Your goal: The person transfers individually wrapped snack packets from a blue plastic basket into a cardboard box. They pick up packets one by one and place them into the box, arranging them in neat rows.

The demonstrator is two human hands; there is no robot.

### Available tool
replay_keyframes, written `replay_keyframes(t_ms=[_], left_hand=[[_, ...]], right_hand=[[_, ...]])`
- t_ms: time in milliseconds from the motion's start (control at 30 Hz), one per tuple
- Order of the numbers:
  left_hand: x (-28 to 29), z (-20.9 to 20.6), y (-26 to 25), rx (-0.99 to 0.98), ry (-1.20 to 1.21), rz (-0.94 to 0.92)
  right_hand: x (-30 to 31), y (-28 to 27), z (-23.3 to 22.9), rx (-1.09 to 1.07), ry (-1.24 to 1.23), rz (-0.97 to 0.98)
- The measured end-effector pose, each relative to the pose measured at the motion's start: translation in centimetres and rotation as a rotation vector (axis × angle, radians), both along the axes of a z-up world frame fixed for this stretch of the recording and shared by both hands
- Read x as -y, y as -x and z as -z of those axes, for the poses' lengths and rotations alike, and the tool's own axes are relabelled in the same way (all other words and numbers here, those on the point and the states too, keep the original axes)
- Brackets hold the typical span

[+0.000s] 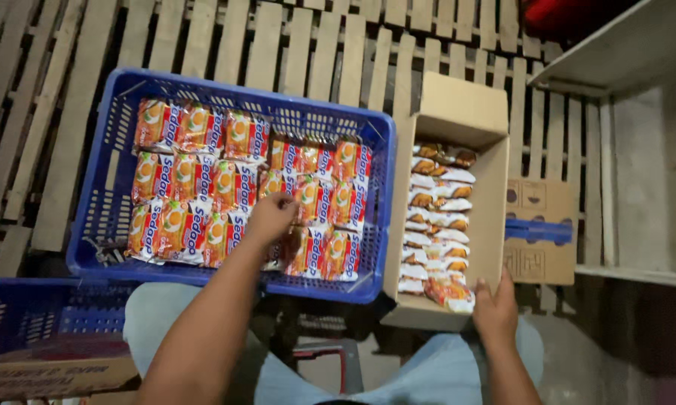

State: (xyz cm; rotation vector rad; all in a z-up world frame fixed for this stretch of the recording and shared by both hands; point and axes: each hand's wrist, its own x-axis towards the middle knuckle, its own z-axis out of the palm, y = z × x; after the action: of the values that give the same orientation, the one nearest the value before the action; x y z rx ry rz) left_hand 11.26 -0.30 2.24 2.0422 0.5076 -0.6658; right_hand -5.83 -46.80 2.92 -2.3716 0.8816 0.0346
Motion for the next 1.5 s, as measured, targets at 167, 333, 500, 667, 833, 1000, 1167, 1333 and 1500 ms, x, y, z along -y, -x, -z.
replay_keyframes(t_ms=[167, 333, 500, 667, 833, 1000, 1167, 1333, 1500], left_hand=[[4.4, 1.1, -5.7, 0.067, 0.129, -0.122], [9.1, 3.9, -10.6, 0.087, 0.174, -0.147], [12.1, 7.2, -13.5, -0.021, 0.185, -0.208], [12.8, 12.0, -15.4, -0.025, -0.024, -0.067], [11.3, 7.1, -14.3, -0.088, 0.198, -0.143], [7.3, 0.0, -11.9, -0.078, 0.434, -0.272], [3.7, -5.3, -8.4, -0.001, 0.663, -0.397], [2.2, -9.2, -3.6, 0.130, 0.830, -0.464], [1.7, -13.3, 2.2, 0.105, 0.968, -0.477]], right_hand=[[0.0, 0.0, 0.1, 0.030, -0.066, 0.001], [0.7, 0.6, 0.9, 0.076, -0.062, -0.065], [-0.5, -0.1, -0.8, 0.020, -0.106, 0.027], [0.0, 0.0, -0.3, -0.043, -0.089, 0.073], [0.3, 0.4, 0.6, 0.056, -0.092, 0.033], [0.0, 0.4, 0.5, 0.092, -0.156, 0.032], [-0.9, -0.1, -1.0, 0.099, 0.039, -0.042], [0.5, -0.8, -3.3, 0.011, -0.020, -0.079], [1.5, 0.5, -6.0, 0.164, 0.026, 0.013]])
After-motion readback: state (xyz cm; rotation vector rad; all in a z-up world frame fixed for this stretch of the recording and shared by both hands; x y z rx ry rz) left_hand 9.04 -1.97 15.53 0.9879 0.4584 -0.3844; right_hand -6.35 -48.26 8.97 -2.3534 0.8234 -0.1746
